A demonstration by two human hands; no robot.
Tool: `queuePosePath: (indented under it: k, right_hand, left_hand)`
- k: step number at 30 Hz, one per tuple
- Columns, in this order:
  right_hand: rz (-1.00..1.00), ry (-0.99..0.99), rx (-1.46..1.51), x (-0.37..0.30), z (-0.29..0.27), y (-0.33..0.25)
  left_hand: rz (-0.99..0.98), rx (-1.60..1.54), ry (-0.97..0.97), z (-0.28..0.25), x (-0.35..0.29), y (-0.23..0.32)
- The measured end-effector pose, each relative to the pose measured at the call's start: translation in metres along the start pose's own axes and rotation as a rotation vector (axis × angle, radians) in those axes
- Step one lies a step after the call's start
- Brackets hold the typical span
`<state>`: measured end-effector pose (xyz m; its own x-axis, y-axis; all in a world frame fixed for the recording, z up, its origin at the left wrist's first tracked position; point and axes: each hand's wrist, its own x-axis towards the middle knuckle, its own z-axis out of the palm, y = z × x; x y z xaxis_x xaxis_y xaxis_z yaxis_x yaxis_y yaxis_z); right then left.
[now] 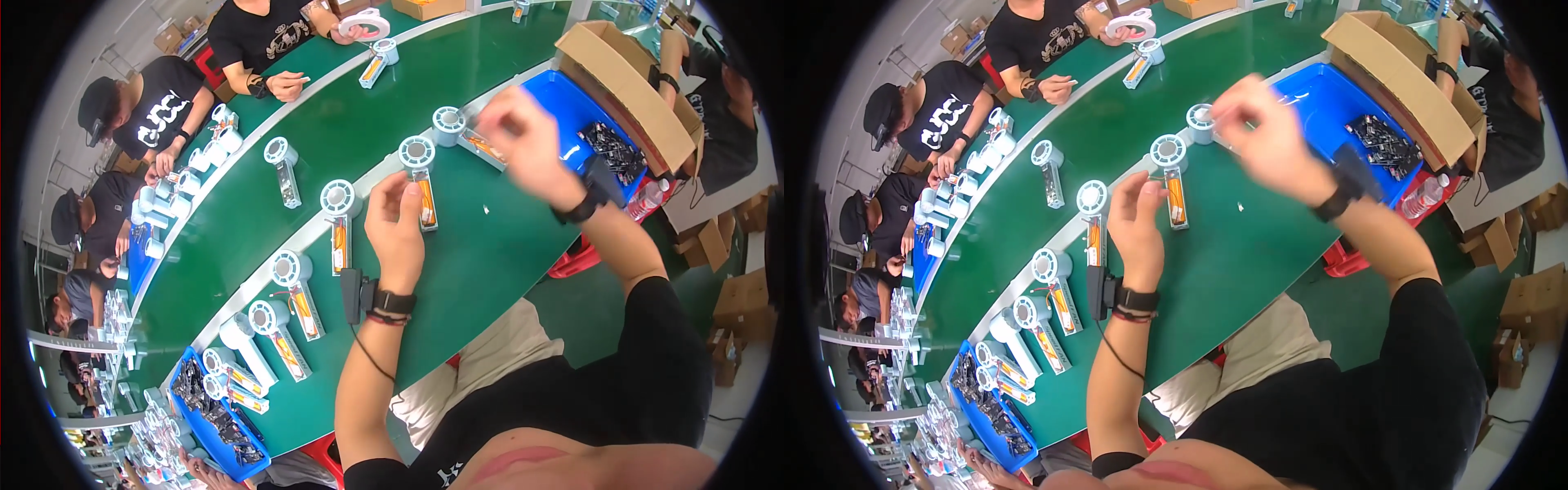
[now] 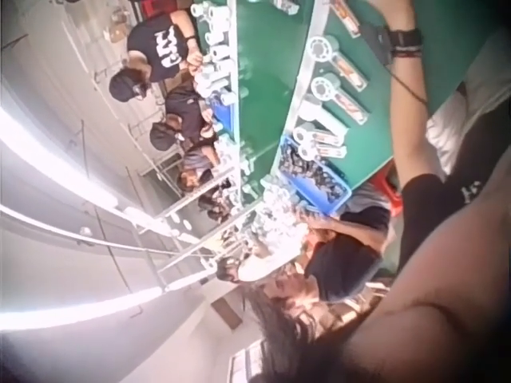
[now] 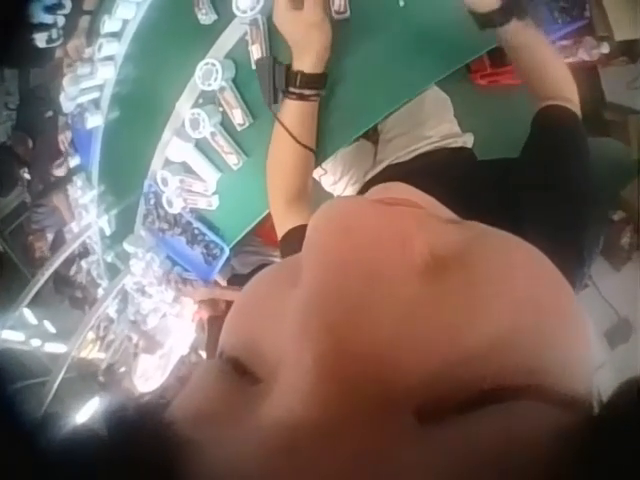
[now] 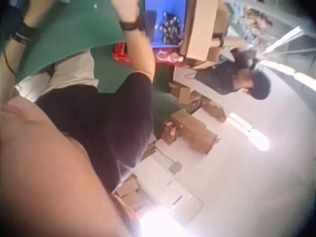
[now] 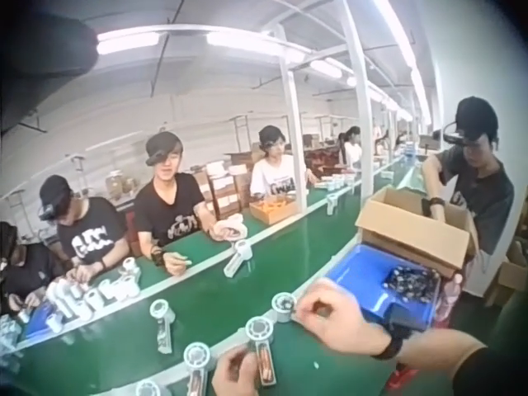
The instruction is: The person picks up a circuit board and a fan housing, connects the wires from the battery and motor to the board, and presses the board into the housing. After fitting the components, the person sets the assembled fan housing back onto the table.
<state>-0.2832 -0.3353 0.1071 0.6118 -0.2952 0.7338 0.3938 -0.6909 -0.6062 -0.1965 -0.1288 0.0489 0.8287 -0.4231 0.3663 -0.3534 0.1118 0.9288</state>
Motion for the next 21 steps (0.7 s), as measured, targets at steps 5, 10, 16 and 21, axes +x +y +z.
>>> queuePosePath:
  k: [5, 10, 16, 21]
  right_hand:
    - [-0.06, -0.199, 0.27, -0.014, 0.08, -0.037]
    - [-0.23, -0.091, 0.103, -0.002, 0.079, -0.004]
    - [0.115, -0.512, 0.009, -0.018, 0.078, 0.018]
    - [0.104, -0.502, 0.043, -0.021, 0.081, 0.022]
  left_hand:
    - [-0.333, -0.579, 0.041, -0.003, 0.009, 0.022]
    - [-0.386, -0.539, 0.279, -0.015, 0.019, 0.001]
    - [-0.33, -0.371, 0.137, -0.006, 0.008, -0.022]
    - [-0.415, -0.442, 0.004, -0.006, 0.003, -0.039]
